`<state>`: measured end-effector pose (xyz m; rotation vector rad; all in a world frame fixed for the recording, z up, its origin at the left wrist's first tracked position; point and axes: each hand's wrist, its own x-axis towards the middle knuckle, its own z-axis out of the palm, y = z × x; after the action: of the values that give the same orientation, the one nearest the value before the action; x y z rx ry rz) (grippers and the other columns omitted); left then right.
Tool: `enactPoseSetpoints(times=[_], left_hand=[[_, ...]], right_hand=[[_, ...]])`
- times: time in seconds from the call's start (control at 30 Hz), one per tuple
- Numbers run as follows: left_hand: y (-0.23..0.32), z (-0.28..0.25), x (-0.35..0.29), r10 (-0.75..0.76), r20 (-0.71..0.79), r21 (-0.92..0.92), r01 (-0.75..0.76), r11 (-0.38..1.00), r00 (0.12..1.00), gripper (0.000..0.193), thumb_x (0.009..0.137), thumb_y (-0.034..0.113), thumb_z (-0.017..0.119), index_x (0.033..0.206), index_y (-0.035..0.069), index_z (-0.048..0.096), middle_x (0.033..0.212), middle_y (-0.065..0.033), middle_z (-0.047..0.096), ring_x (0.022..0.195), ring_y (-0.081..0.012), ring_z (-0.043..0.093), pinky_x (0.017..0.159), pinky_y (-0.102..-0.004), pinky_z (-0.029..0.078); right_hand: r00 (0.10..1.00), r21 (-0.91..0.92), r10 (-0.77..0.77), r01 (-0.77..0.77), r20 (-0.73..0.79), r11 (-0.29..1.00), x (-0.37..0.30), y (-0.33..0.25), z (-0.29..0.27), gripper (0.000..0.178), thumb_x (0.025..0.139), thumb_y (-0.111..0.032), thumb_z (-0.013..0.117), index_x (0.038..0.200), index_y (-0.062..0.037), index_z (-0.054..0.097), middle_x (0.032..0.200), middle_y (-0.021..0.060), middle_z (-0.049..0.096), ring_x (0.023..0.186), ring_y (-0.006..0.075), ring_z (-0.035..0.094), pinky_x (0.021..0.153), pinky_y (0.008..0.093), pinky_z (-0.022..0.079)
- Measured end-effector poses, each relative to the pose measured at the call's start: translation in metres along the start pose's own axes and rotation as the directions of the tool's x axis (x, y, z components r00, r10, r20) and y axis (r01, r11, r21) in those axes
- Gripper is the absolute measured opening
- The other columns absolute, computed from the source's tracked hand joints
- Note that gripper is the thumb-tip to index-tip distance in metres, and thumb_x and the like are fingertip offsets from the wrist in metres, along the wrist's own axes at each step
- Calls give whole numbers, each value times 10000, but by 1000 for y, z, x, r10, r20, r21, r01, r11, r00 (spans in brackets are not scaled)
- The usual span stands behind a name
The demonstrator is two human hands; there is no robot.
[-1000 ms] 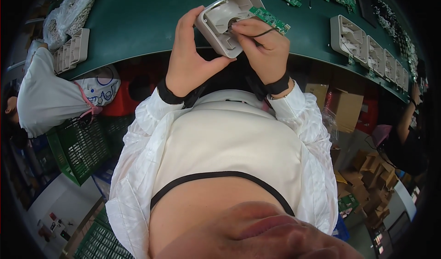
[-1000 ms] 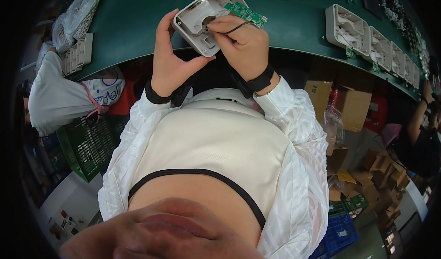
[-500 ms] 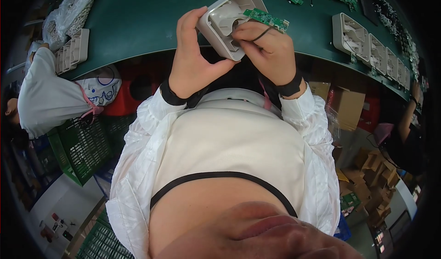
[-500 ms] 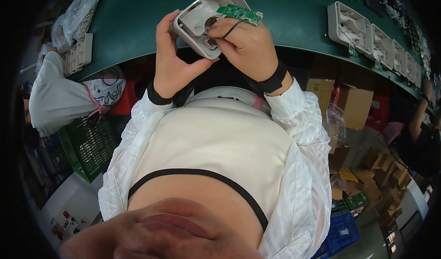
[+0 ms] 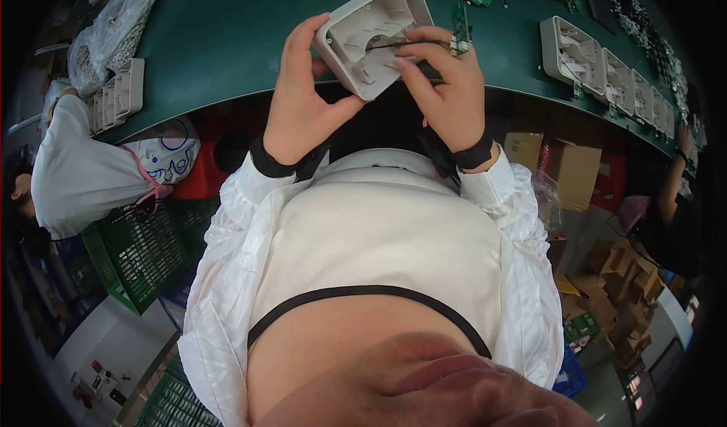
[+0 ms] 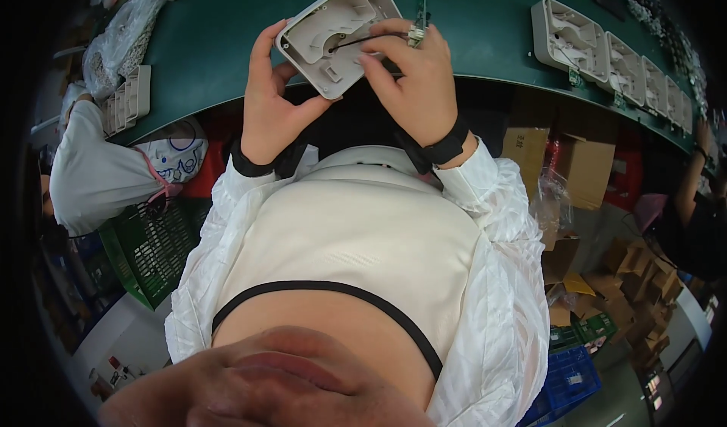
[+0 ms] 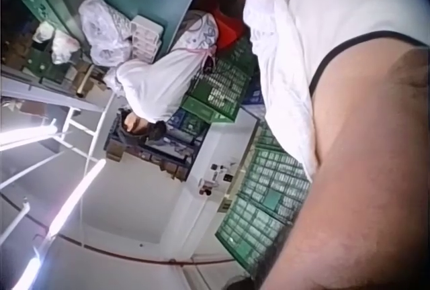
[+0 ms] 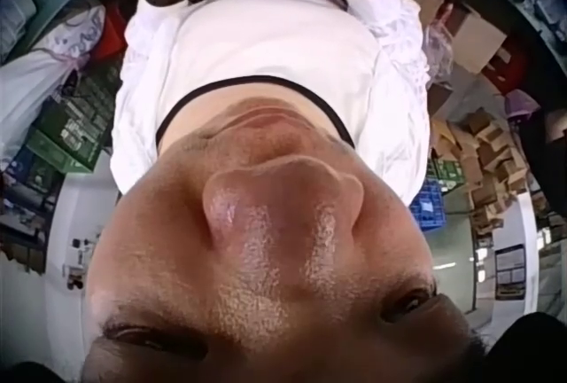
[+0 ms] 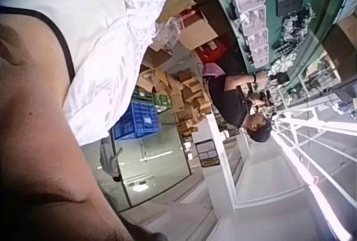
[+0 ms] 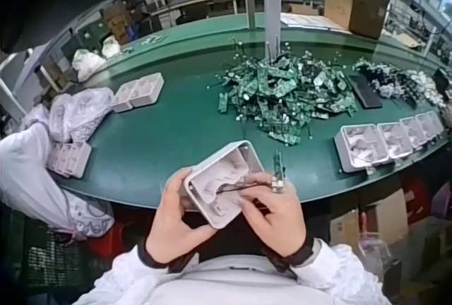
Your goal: Assemble electronic components and inspect circuit boards on a factory production line.
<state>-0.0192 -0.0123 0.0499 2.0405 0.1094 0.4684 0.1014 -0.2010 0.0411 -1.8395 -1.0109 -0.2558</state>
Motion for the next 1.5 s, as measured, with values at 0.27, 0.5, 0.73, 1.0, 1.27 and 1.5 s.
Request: enactPoseSetpoints(times=[0.27, 0.5, 0.73, 1.0, 1.27, 1.5], left_hand=[[0, -3, 3, -4, 10, 20, 4, 1000, 1000, 1002, 701, 48, 914, 1525, 86, 345, 1469, -173, 428, 1237, -302, 603, 973, -373, 581], [-8, -3, 4, -34, 4, -108, 35, 994, 999, 1033, 692, 40, 925, 1533, 66, 327, 1454, -169, 453, 1135, -298, 678, 943, -374, 593], [-14, -5, 7, -10, 22, -127, 12, 992, 1000, 1055, 685, 34, 928, 1539, 55, 309, 1463, -168, 465, 1144, -304, 684, 944, -378, 590], [-17, -6, 7, -29, 18, -141, 32, 990, 999, 1090, 671, 17, 931, 1546, 42, 281, 1494, -170, 447, 1171, -313, 683, 962, -379, 579], [-19, -7, 9, -60, 33, -202, 66, 977, 998, 1095, 671, -1, 925, 1546, 35, 268, 1496, -171, 445, 1172, -322, 687, 964, -384, 577], [-18, -9, 8, -76, 36, -204, 82, 976, 996, 1096, 661, 43, 935, 1537, 37, 277, 1471, -166, 459, 1181, -315, 665, 982, -400, 562]], right_hand=[[991, -49, -14, 21, 133, 999, -7, 4, -5, 155, 798, -94, 819, 870, -31, 697, 1203, 176, 706, 1060, 350, 669, 908, 414, 508], [955, -86, -244, 261, 169, 961, -17, 2, -24, 179, 775, -59, 814, 893, -24, 685, 1103, 162, 731, 1044, 370, 678, 894, 439, 519], [975, -65, -198, 205, 98, 977, -54, 23, -28, 273, 755, -31, 817, 996, -17, 689, 1069, 124, 732, 932, 361, 692, 815, 409, 543], [992, -112, -63, 76, 112, 991, -34, 21, -24, 390, 738, -4, 802, 1107, -46, 683, 1063, 108, 717, 922, 324, 678, 782, 389, 546], [964, -223, -182, 224, 194, 949, -35, 18, -21, 348, 765, 37, 747, 1095, -64, 699, 1122, 117, 702, 1010, 324, 659, 859, 408, 533], [963, -53, -267, 269, 49, 962, -23, 8, -34, 325, 787, 78, 705, 1083, -55, 705, 1153, 101, 693, 1039, 347, 650, 898, 419, 517]])
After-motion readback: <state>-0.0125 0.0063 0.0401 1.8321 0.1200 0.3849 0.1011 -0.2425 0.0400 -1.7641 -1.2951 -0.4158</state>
